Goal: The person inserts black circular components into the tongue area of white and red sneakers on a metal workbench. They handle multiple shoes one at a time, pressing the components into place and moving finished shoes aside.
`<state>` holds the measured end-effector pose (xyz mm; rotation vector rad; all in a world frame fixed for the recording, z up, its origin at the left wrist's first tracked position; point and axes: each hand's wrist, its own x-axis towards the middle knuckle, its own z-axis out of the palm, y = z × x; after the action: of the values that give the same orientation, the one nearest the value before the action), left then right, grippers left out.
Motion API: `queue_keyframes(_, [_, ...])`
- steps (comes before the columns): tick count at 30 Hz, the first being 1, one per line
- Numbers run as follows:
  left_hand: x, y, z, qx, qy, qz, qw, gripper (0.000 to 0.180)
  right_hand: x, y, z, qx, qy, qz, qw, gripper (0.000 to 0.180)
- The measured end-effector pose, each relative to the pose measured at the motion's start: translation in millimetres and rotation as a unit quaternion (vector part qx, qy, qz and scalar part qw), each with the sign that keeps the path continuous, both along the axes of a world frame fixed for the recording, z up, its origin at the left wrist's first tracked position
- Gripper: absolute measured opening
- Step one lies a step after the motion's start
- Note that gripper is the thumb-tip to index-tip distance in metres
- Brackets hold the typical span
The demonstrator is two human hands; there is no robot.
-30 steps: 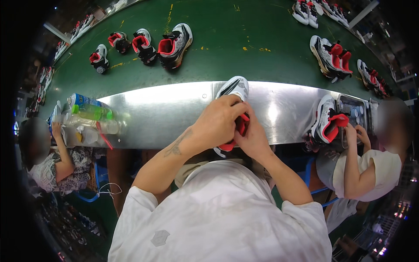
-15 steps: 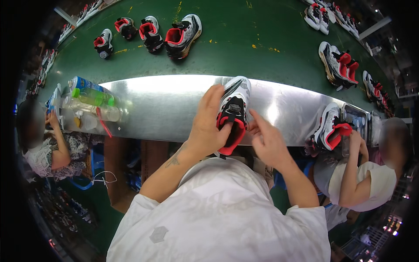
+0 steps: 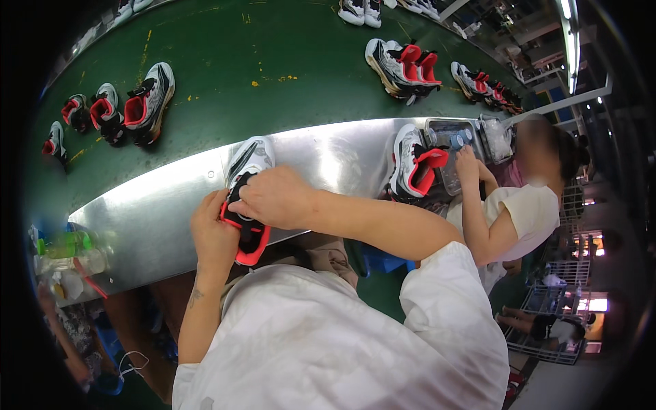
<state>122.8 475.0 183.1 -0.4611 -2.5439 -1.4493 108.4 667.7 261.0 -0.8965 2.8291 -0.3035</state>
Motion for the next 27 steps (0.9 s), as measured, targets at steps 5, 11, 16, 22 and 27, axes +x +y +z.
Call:
queue_keyframes(5, [4,4,5,-0.007,-0.005,0.005,1.000,0.040,3,20,-6,-0.163,0.113,0.060,0.978,0.037])
queue_keyframes(11, [2,6,1,0.025,-0.004,-0.013,1.000,0.047,11,14,-14,-0.089,-0.010,-0.059,0.994,0.032])
queue_keyframes(16, [4,13,3,0.026,-0.048,-0.013,0.998,0.051,1,22,-9,-0.113,-0.060,-0.065,0.990,0.037])
queue_keyframes(22, [14,25,6,-0.009,-0.045,-0.023,0.999,0.049,9,40,-27,-0.276,0.086,-0.007,0.957,0.038])
queue_keyframes(27, [26,45,12,-0.045,-0.054,-0.028,0.997,0.052,22,43,-9,-0.082,-0.160,-0.126,0.976,0.040])
